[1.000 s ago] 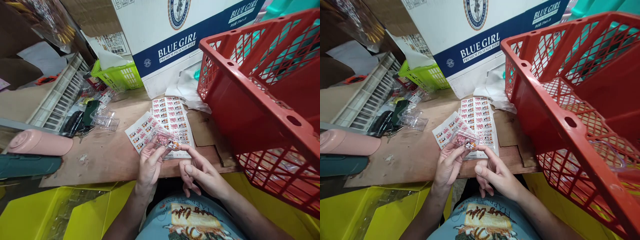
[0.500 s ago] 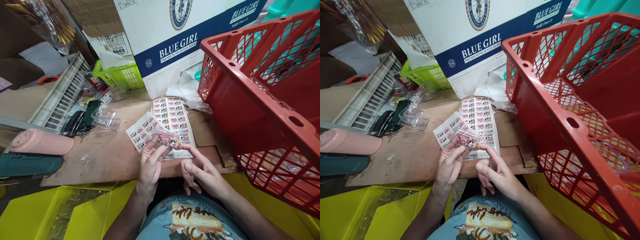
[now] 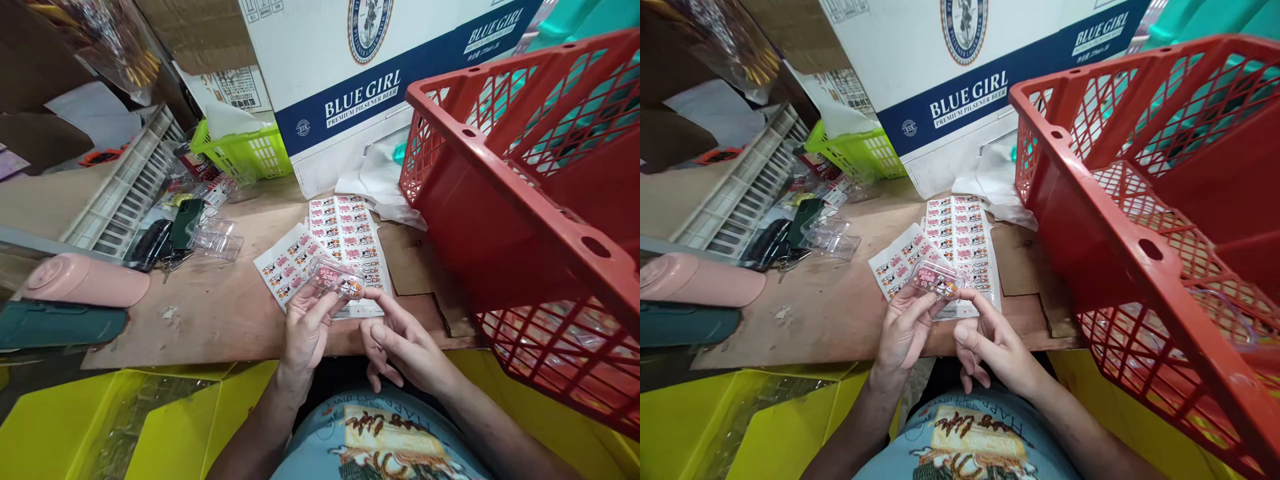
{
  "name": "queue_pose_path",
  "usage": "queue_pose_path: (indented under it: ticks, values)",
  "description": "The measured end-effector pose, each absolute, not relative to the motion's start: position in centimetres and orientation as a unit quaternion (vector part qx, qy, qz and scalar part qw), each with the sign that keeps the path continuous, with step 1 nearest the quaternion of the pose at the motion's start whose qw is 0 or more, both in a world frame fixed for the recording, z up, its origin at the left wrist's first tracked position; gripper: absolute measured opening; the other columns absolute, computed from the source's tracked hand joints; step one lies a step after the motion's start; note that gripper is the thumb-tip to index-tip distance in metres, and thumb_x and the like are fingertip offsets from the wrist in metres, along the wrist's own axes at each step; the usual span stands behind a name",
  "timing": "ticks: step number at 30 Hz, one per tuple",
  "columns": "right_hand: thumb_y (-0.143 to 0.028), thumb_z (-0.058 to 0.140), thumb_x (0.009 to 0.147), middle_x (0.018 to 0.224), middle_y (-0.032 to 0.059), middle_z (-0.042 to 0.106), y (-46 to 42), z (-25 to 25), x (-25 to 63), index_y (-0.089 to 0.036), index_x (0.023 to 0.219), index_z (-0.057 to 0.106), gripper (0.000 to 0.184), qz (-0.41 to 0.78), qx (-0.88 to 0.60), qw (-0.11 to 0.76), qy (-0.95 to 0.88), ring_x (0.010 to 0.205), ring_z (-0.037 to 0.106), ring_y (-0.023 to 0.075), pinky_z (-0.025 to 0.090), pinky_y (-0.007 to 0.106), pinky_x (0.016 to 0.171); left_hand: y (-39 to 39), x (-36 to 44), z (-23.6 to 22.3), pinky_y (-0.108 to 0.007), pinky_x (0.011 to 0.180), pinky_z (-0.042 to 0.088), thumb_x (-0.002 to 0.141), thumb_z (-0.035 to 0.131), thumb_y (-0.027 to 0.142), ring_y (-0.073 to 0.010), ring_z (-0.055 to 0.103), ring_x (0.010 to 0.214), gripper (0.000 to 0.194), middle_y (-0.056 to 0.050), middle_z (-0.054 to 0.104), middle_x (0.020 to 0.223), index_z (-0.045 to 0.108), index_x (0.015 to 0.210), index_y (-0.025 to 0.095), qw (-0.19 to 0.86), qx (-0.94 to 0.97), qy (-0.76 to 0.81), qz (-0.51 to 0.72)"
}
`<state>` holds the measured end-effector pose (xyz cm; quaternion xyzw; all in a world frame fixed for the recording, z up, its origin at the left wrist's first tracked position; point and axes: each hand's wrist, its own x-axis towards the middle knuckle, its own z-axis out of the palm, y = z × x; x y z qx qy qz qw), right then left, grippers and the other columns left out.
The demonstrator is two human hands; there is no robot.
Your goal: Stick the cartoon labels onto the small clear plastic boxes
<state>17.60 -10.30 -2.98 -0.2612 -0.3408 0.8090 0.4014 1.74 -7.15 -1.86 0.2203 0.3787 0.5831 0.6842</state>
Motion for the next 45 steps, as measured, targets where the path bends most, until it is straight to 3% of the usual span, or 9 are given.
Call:
queue_pose_path:
  ticks: [18,25,31,34,39,45]
  values:
    - [-0.041,0.057,0.096,0.056,-0.0090,0.056,-10.0,-2.6,17.4,-0.025,0.138,0.029,0.053,0.792,-0.311,0.382,-0.362,0.036,0.055,0.0090,0.038,0.012,0.033,-7.2,1.6,-2.3,-0.031,0.088,0.057,0.071,0.078,0.012,-0.0179,0.072,0.095,0.030,-0.003,0.077,0.105,0.074,0.098,0.022,0.672,0.213,0.398,0.587]
    - [-0.045,0.059,0.094,0.050,-0.0122,0.051,-10.1,-1.8,16.9,-0.024,0.130,0.036,0.048,0.761,-0.353,0.389,-0.380,0.031,0.039,0.0049,0.041,0.014,0.035,-7.2,1.7,-2.3,-0.032,0.088,0.058,0.070,0.078,0.010,-0.0188,0.072,0.096,0.031,-0.003,0.077,0.103,0.075,0.098,0.022,0.669,0.213,0.396,0.592]
    - [-0.046,0.058,0.094,0.049,-0.0124,0.051,-10.2,-1.5,16.6,-0.024,0.125,0.037,0.043,0.749,-0.372,0.386,-0.390,0.030,0.038,0.0053,0.035,0.013,0.032,-7.3,2.1,-2.1,-0.035,0.086,0.059,0.075,0.078,0.021,-0.0182,0.072,0.091,0.008,-0.004,0.077,0.097,0.075,0.083,0.019,0.653,0.167,0.395,0.624]
    - [-0.048,0.057,0.093,0.049,-0.0126,0.050,-10.4,-1.2,16.5,-0.025,0.124,0.038,0.043,0.730,-0.393,0.387,-0.404,0.031,0.039,0.0060,0.034,0.013,0.032,-7.4,2.5,-2.1,-0.032,0.084,0.059,0.076,0.079,0.025,-0.0163,0.072,0.089,0.009,-0.003,0.077,0.097,0.075,0.083,0.019,0.626,0.157,0.410,0.644]
    - [-0.047,0.056,0.093,0.050,-0.0129,0.047,-10.9,-0.4,15.9,-0.024,0.123,0.039,0.041,0.664,-0.444,0.394,-0.455,0.035,0.039,0.0067,0.034,0.016,0.035,-8.2,3.3,-1.5,-0.031,0.078,0.061,0.077,0.079,0.029,-0.0185,0.073,0.089,0.011,-0.004,0.077,0.096,0.076,0.080,0.019,0.590,0.191,0.406,0.671]
    - [-0.036,0.055,0.096,0.054,-0.0109,0.040,-12.7,0.0,15.8,-0.021,0.134,0.040,0.043,0.481,-0.494,0.393,-0.608,0.046,0.040,0.0097,0.028,0.022,0.047,-9.8,3.8,-0.7,-0.038,0.085,0.060,0.078,0.078,0.033,-0.0226,0.073,0.094,0.016,-0.005,0.077,0.096,0.075,0.079,0.018,0.553,0.229,0.404,0.691]
